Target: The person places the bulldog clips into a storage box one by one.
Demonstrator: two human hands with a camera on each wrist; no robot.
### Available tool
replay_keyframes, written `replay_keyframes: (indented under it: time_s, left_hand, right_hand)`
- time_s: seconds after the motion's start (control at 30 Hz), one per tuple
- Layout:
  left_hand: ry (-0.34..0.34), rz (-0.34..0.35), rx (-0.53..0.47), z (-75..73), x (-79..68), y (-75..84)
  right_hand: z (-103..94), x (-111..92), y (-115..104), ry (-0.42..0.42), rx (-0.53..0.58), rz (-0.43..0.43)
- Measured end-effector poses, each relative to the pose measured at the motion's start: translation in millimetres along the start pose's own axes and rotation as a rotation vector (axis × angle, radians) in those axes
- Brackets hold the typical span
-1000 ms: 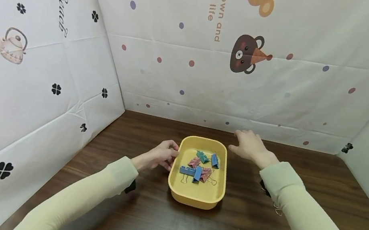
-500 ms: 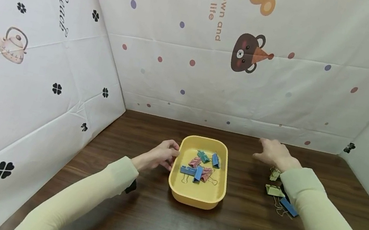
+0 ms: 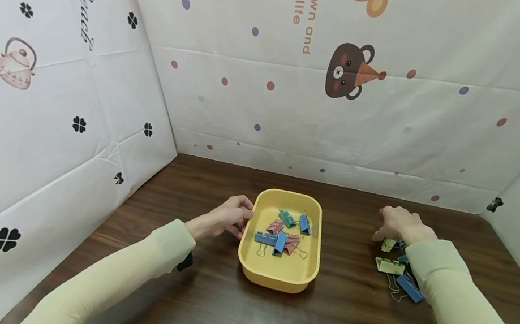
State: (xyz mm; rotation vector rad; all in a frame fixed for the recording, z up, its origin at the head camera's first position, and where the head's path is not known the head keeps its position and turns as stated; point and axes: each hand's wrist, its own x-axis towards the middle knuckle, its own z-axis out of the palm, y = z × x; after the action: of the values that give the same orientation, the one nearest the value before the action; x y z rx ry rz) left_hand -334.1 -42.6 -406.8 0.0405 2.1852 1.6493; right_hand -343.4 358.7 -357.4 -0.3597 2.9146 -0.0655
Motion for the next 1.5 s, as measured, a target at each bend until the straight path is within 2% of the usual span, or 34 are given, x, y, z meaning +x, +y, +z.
replay_keyframes:
  time_s: [0.4,0.73,1.17,1.5]
  left_hand:
    - [0.001,0.002,0.006,-0.2,0.0,-0.4]
    - [-0.004,-0.005,-0.003,0.4,0.2,-0.7]
    - [-0.002,-0.018,-0.008,0.0,1.2,-0.2]
    - [-0.003,-0.014,-0.011,-1.3,3.0,-0.9]
  right_hand:
    - [17.4,-4.3,3.0,0.102,-0.232,-0.027]
    - [21.0,-5.3,2.3,0.115,-0.254,-0.035]
    - [27.6,-4.3,-0.4,0.171,-0.338,-0.016]
    - [27.2,-3.9,-3.3,0.167,-0.377,0.006]
